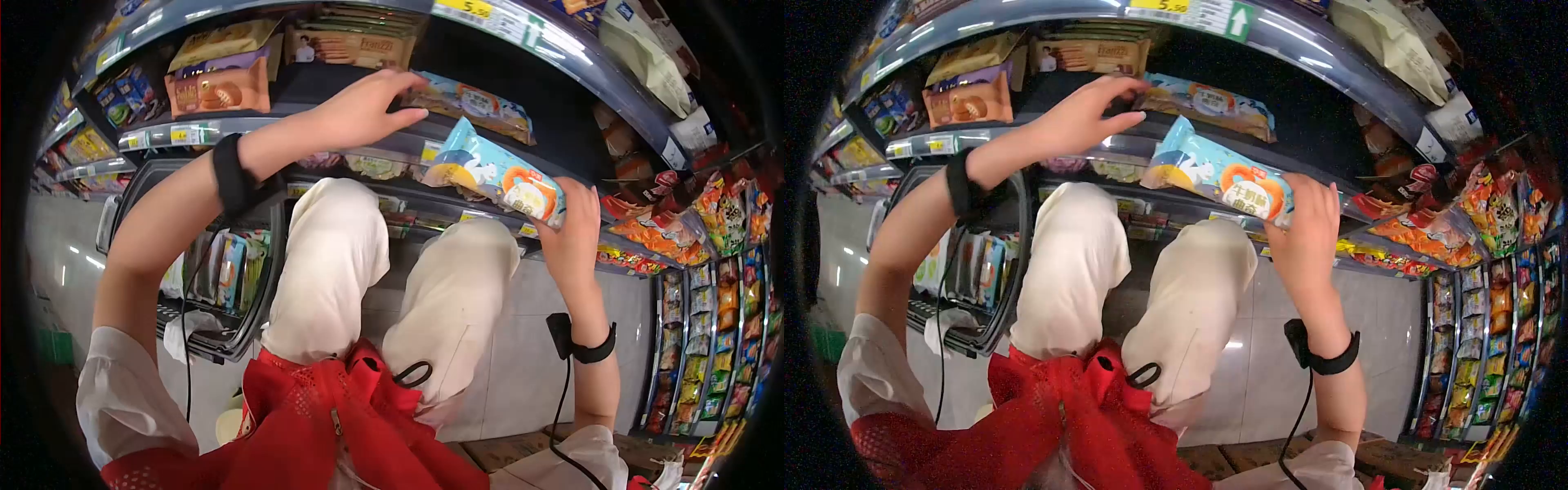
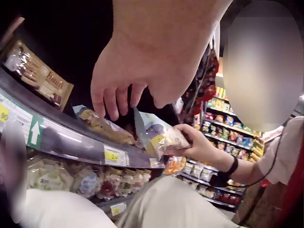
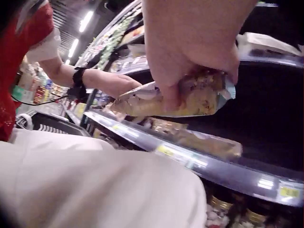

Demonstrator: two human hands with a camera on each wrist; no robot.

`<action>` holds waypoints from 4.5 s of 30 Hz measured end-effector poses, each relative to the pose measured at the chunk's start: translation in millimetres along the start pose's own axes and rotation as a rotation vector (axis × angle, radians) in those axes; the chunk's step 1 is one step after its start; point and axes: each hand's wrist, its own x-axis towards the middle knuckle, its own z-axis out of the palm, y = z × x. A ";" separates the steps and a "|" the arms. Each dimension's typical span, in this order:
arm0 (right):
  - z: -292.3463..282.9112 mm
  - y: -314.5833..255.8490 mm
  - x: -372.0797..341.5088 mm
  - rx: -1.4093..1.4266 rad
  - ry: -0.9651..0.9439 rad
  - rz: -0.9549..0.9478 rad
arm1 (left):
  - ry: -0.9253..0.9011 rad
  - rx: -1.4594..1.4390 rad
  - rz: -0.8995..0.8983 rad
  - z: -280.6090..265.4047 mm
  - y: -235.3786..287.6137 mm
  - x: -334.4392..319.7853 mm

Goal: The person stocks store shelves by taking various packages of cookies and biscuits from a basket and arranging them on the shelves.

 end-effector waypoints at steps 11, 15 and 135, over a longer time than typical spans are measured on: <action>-6.9 47.4 -43.5 0.025 0.053 0.189 | -0.122 0.331 0.033 44.1 -37.9 94.3; 7.5 55.7 -16.7 -0.012 0.096 0.079 | 0.129 0.543 0.266 61.8 -39.9 109.8; -7.5 -98.9 10.1 0.199 -0.651 -0.193 | -0.339 0.677 -0.259 -131.1 -83.1 -212.7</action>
